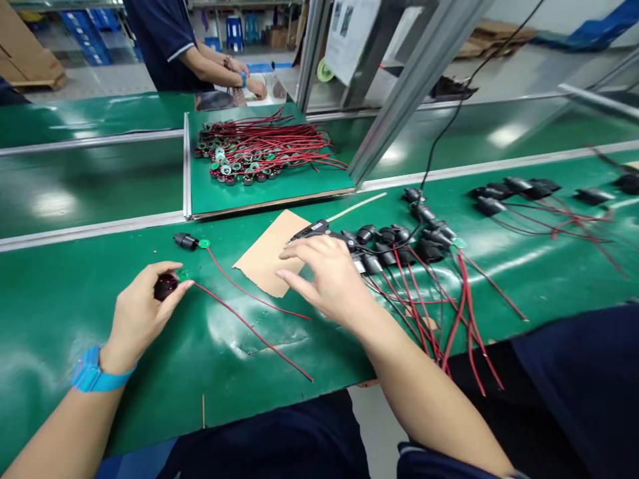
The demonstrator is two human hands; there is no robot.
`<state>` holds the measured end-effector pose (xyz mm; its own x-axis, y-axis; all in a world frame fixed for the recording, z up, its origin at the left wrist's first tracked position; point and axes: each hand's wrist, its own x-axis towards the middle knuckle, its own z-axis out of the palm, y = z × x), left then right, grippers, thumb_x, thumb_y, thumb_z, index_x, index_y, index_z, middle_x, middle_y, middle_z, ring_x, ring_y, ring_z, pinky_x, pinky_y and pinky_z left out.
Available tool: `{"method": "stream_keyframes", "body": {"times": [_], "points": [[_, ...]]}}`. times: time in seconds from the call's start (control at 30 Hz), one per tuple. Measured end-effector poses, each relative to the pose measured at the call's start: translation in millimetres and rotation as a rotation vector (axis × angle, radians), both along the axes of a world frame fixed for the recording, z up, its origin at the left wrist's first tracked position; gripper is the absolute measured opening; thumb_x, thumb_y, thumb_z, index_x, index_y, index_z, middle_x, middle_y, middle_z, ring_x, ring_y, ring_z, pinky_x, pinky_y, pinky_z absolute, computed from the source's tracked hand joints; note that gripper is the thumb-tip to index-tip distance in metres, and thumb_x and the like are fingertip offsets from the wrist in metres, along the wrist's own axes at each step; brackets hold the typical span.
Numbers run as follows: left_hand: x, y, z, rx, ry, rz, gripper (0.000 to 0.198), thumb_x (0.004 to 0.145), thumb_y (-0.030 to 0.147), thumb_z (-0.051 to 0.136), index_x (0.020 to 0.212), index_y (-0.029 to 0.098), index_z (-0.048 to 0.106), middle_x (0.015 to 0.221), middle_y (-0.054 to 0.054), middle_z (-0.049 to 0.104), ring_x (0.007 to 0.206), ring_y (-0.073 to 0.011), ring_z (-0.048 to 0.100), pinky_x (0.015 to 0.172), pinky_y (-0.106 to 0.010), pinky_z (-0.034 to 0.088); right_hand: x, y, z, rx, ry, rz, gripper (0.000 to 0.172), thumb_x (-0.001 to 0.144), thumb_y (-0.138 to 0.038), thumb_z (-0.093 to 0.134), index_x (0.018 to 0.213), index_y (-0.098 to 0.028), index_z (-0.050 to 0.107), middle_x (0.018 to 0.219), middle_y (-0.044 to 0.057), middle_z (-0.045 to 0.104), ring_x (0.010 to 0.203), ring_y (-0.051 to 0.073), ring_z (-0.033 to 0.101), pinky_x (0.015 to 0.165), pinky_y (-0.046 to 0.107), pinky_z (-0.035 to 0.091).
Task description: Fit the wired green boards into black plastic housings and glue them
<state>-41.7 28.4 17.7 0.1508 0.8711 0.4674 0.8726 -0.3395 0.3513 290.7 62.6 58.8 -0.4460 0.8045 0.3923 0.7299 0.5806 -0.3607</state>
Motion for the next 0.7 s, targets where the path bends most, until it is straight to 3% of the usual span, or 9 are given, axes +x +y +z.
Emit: {"method": "stream_keyframes", "body": {"times": [0.1,0.17,0.23,0.3,0.4,0.5,0.6,0.7], "points": [[-1.9,-2.4,1.7,0.033,-0.009,-0.068,0.025,0.095,0.040,0.066,0.113,0.023,0.065,0.098,-0.004,0.074,0.086,-0.0194,0.072,0.078,-0.027,0.055,6.2,43.7,0.4,-0.016,-0.083,-0.166,0.019,0.097,-0.036,0.060,0.104,-0.022,0.071,0.110,0.008,0.076,0.105,0.028,0.068,0.095,0.044,0.046],[-1.0,-4.2,2.7,0.031,-0.032,-0.092,0.023,0.095,0.038,0.067,0.112,0.023,0.066,0.098,-0.003,0.075,0.084,-0.0184,0.073,0.078,-0.026,0.055,17.4,78.6,3.9,-0.049,-0.186,-0.331,0.027,0.096,-0.035,0.058,0.114,-0.020,0.069,0.118,0.011,0.074,0.111,0.030,0.066,0.097,0.043,0.046],[1.0,-6.5,3.6,0.023,-0.064,-0.073,0.028,0.094,0.040,0.068,0.116,0.022,0.065,0.098,-0.003,0.076,0.082,-0.0179,0.073,0.075,-0.025,0.055,27.5,109.1,9.7,-0.117,-0.270,-0.434,0.035,0.095,-0.034,0.056,0.124,-0.017,0.066,0.123,0.013,0.072,0.113,0.030,0.065,0.095,0.040,0.047],[3.0,-8.5,4.2,0.016,-0.092,-0.037,0.034,0.094,0.042,0.068,0.120,0.022,0.063,0.097,-0.003,0.076,0.080,-0.0178,0.074,0.072,-0.024,0.056,35.4,127.5,16.4,-0.198,-0.337,-0.474,0.032,0.094,-0.035,0.056,0.116,-0.016,0.069,0.112,0.012,0.076,0.101,0.028,0.069,0.085,0.036,0.049],[4.9,-10.6,5.1,-0.006,-0.126,-0.003,0.032,0.093,0.045,0.069,0.115,0.022,0.064,0.095,-0.002,0.076,0.079,-0.0177,0.075,0.069,-0.024,0.056,45.5,126.9,23.2,-0.338,-0.439,-0.483,0.030,0.087,-0.047,0.066,0.085,-0.019,0.075,0.082,0.009,0.076,0.076,0.025,0.068,0.068,0.033,0.046],[7.2,-12.5,6.7,-0.035,-0.182,0.028,0.030,0.092,0.048,0.069,0.108,0.023,0.065,0.089,-0.001,0.076,0.073,-0.0173,0.074,0.065,-0.024,0.055,52.4,105.8,18.9,-0.455,-0.580,-0.455,0.050,0.074,-0.072,0.070,0.072,-0.022,0.074,0.068,0.008,0.072,0.070,0.027,0.067,0.065,0.034,0.043],[10.9,-14.6,8.8,-0.059,-0.246,0.038,0.030,0.090,0.048,0.070,0.104,0.022,0.066,0.084,0.000,0.075,0.068,-0.0168,0.072,0.061,-0.024,0.055,52.7,88.2,3.7,-0.445,-0.710,-0.443,0.064,0.075,-0.084,0.057,0.077,-0.022,0.075,0.077,0.012,0.073,0.083,0.034,0.069,0.073,0.041,0.044],[15.4,-16.5,9.7,-0.074,-0.276,0.022,0.025,0.090,0.042,0.072,0.103,0.022,0.066,0.085,0.000,0.074,0.068,-0.0159,0.071,0.062,-0.024,0.055,49.0,81.4,-10.0,-0.386,-0.706,-0.440,0.065,0.082,-0.079,0.051,0.090,-0.019,0.074,0.098,0.019,0.074,0.099,0.041,0.067,0.077,0.046,0.045]]}}
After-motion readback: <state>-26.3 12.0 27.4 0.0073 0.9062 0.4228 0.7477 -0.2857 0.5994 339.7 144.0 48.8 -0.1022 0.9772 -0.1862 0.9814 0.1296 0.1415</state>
